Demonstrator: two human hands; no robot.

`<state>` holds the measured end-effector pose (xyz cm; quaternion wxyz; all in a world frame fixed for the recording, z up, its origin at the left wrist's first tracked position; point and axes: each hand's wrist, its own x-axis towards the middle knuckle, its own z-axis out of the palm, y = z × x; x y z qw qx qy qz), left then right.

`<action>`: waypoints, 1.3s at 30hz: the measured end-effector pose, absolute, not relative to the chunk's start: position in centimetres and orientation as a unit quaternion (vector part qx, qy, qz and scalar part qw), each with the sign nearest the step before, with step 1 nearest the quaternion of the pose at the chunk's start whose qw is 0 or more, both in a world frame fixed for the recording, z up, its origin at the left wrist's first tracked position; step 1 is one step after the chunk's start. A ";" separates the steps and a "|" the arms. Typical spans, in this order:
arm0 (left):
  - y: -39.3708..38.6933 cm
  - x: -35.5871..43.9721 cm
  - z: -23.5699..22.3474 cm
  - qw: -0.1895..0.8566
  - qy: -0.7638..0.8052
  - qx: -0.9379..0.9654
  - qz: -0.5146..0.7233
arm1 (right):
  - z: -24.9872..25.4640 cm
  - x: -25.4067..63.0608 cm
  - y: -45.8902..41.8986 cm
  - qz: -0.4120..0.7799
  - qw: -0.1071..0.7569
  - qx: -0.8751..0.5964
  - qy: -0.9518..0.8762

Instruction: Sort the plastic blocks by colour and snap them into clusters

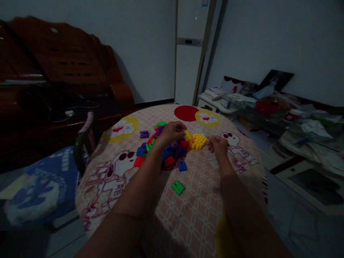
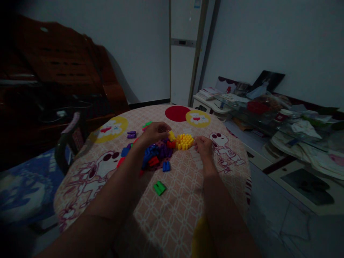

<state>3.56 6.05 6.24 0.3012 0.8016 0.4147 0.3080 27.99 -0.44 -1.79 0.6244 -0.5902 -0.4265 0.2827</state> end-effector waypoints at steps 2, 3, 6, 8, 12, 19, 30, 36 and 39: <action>5.7 6.3 4.7 0.341 0.397 0.780 0.343 | -1.5 27.9 -0.6 0.291 0.626 -0.576 -0.437; 5.5 7.5 4.0 0.354 0.396 0.769 0.355 | -1.3 27.9 -0.6 0.296 0.622 -0.569 -0.449; 4.8 9.5 2.5 0.383 0.395 0.742 0.383 | -0.4 27.4 -0.9 0.318 0.596 -0.552 -0.489; 4.5 9.9 2.1 0.397 0.387 0.735 0.391 | 0.0 26.9 -1.1 0.340 0.579 -0.544 -0.503; 4.6 9.3 2.4 0.372 0.383 0.753 0.384 | 0.4 26.6 -1.0 0.367 0.602 -0.526 -0.476; 6.5 6.2 3.6 0.239 0.439 0.795 0.345 | 0.8 28.7 -1.1 0.286 0.632 -0.628 -0.354; 7.6 3.4 4.3 0.202 0.483 0.789 0.323 | -0.6 27.3 -0.4 0.244 0.499 -0.737 -0.385; 7.4 3.6 3.7 0.243 0.418 0.849 0.214 | -0.8 27.1 -0.4 0.248 0.527 -0.716 -0.385; 7.0 4.6 3.2 0.214 0.414 0.870 0.162 | -0.9 27.5 -0.4 0.217 0.543 -0.720 -0.374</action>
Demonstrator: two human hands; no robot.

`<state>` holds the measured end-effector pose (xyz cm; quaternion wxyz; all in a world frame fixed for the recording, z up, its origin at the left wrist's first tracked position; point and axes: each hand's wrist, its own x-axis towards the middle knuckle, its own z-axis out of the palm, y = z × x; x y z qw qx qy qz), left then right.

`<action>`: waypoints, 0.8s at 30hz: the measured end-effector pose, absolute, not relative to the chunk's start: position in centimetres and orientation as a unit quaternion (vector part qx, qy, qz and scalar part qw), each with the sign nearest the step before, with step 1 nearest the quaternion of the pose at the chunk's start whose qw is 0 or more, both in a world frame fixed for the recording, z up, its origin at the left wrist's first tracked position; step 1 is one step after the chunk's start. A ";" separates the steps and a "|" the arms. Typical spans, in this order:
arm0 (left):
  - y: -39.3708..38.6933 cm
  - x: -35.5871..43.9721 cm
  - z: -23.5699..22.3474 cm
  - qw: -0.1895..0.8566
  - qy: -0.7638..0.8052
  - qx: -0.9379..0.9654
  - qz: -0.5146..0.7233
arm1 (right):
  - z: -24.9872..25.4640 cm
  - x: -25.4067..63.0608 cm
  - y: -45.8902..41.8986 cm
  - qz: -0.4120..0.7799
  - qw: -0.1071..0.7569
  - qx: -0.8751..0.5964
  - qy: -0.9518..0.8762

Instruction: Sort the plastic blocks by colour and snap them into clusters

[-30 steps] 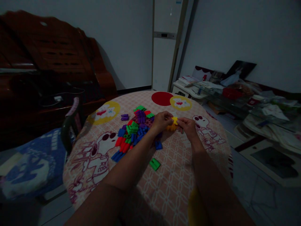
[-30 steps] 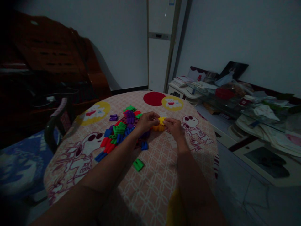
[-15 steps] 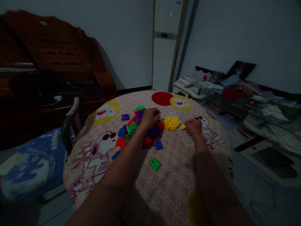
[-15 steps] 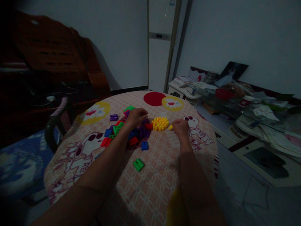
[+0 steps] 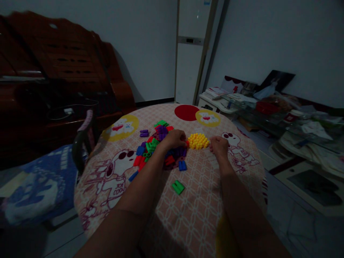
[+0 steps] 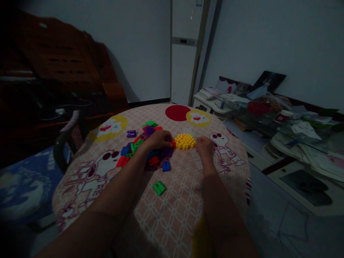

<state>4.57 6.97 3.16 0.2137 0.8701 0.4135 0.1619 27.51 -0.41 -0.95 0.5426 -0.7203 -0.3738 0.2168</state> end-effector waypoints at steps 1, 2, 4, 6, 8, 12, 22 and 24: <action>6.9 4.7 3.0 0.196 0.420 0.874 0.148 | -1.0 27.7 -0.4 0.211 0.548 -0.719 -0.371; 6.9 4.7 3.0 0.181 0.426 0.876 0.137 | -1.1 27.8 -0.3 0.206 0.555 -0.717 -0.368; 7.0 4.3 3.2 0.163 0.438 0.874 0.131 | -1.1 28.0 -0.3 0.199 0.572 -0.710 -0.359; 7.1 3.7 3.8 0.159 0.452 0.865 0.148 | -0.9 28.1 -0.3 0.187 0.591 -0.701 -0.353; 7.1 3.4 4.6 0.165 0.467 0.848 0.188 | -0.6 27.9 -0.4 0.171 0.606 -0.685 -0.366; 6.1 4.7 5.5 0.219 0.445 0.817 0.296 | 0.3 26.7 -0.8 0.174 0.621 -0.620 -0.446; 3.6 9.5 3.5 0.315 0.375 0.782 0.386 | 1.5 24.9 -1.5 0.174 0.516 -0.555 -0.629; 3.5 9.7 3.3 0.302 0.354 0.802 0.374 | 1.5 25.3 -1.6 0.158 0.500 -0.566 -0.636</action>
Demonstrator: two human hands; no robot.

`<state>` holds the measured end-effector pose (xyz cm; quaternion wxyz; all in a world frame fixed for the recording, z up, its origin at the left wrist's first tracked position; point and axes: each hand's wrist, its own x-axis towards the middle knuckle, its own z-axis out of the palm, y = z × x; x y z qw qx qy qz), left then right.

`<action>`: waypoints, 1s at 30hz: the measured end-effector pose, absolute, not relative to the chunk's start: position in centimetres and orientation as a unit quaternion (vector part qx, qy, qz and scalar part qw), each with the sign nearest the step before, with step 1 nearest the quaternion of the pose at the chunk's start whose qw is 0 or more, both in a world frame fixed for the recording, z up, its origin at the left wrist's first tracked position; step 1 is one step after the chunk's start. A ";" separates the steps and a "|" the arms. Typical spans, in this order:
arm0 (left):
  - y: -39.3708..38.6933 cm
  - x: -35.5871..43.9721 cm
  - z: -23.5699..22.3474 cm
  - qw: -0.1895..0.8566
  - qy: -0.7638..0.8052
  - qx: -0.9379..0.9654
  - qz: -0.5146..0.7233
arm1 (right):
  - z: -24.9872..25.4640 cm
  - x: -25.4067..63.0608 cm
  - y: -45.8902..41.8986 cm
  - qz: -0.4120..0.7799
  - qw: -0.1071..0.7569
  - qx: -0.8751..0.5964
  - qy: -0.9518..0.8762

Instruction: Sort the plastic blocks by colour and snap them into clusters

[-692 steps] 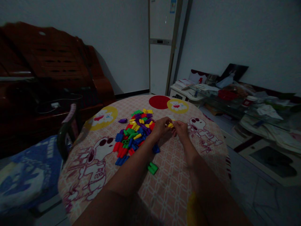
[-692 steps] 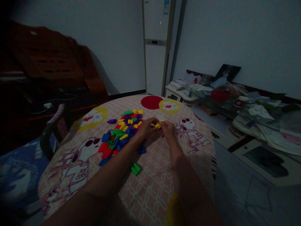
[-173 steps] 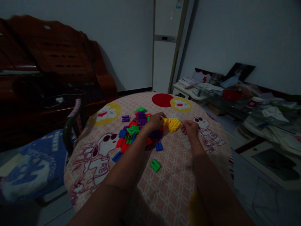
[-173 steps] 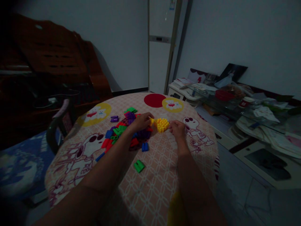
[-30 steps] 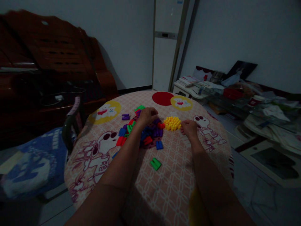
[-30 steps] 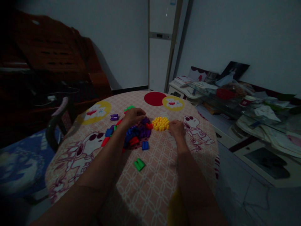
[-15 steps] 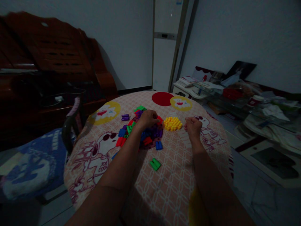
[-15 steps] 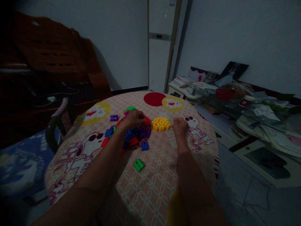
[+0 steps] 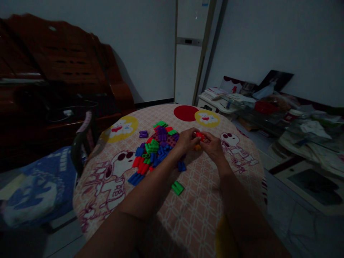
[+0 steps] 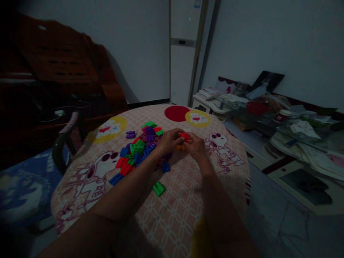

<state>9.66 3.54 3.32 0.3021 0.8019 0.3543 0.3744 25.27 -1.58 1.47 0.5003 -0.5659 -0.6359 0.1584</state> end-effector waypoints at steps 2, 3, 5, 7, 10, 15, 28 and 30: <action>3.5 9.8 3.2 0.287 0.326 0.827 0.358 | 1.3 25.6 -1.6 0.132 0.478 -0.581 -0.646; 3.5 9.8 3.1 0.280 0.312 0.838 0.349 | 1.2 25.8 -1.6 0.114 0.463 -0.587 -0.654; 3.5 9.9 2.9 0.268 0.292 0.856 0.330 | 1.1 25.9 -1.5 0.074 0.432 -0.598 -0.671; 3.5 10.0 2.7 0.263 0.281 0.865 0.321 | 1.0 26.0 -1.6 0.042 0.412 -0.601 -0.683; 3.4 10.0 2.7 0.286 0.252 0.863 0.331 | 1.2 26.0 -1.7 0.016 0.421 -0.601 -0.679; 3.8 9.1 3.6 0.335 0.245 0.832 0.369 | 0.9 27.6 -1.4 0.032 0.518 -0.627 -0.582; 9.2 -0.5 4.9 0.138 0.560 0.722 0.382 | -4.4 35.1 1.4 0.057 0.534 -0.740 -0.405; 9.9 -2.5 4.3 0.096 0.616 0.692 0.364 | -4.8 35.3 1.7 0.058 0.509 -0.751 -0.417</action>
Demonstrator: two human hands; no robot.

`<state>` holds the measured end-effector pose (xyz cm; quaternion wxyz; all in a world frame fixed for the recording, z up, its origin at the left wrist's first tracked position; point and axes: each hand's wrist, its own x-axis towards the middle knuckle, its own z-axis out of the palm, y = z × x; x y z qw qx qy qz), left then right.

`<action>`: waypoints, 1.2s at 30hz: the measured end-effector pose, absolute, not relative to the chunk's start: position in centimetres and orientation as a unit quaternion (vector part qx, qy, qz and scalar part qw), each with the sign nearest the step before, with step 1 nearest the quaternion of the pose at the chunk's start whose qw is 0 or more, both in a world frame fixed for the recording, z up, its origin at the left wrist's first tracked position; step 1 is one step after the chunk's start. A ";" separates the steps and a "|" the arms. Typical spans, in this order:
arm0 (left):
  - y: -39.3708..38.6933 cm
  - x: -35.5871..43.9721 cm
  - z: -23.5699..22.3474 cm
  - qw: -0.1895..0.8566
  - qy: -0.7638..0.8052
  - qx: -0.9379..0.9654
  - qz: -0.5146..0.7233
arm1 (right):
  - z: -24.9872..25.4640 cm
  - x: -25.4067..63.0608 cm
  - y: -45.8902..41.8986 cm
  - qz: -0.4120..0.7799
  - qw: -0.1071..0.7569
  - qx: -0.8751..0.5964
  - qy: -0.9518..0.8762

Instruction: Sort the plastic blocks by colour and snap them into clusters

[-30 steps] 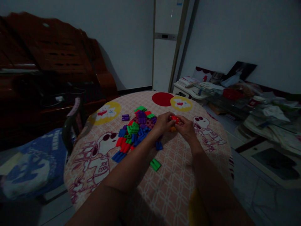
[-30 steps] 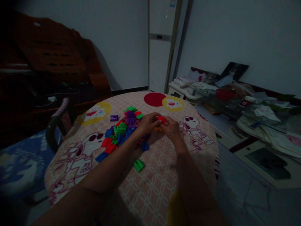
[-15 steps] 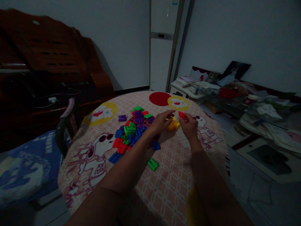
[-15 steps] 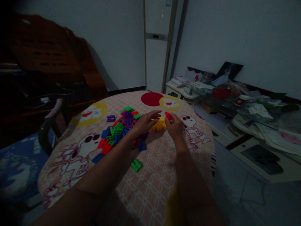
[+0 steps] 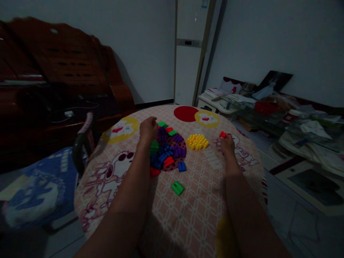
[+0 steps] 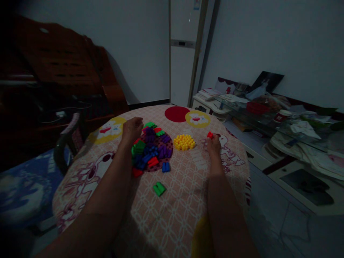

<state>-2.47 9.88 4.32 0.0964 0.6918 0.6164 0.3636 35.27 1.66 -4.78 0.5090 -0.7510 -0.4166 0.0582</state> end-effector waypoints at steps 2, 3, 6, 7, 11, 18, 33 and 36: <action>10.4 -3.7 3.3 0.082 0.654 0.672 0.337 | -5.0 35.3 1.8 0.039 0.472 -0.767 -0.433; 10.7 -4.0 2.8 0.088 0.666 0.668 0.319 | -5.1 35.3 1.8 0.025 0.451 -0.775 -0.442; 11.2 -3.5 1.3 0.126 0.666 0.688 0.260 | -5.3 35.3 1.7 0.000 0.400 -0.792 -0.461; 11.4 -3.2 1.0 0.131 0.655 0.701 0.249 | -5.3 35.4 1.6 0.001 0.392 -0.795 -0.463; 11.8 -2.1 0.7 0.125 0.629 0.735 0.219 | -5.1 35.4 1.3 0.013 0.418 -0.792 -0.445; 11.6 -3.7 1.3 0.152 0.671 0.680 0.255 | -4.3 34.9 0.9 0.044 0.474 -0.776 -0.413; 11.2 -4.8 1.1 0.126 0.683 0.687 0.216 | -2.4 32.6 0.3 -0.064 0.535 -0.723 -0.434; 11.2 -5.0 1.6 0.123 0.684 0.680 0.235 | -2.2 32.3 0.2 -0.082 0.534 -0.722 -0.433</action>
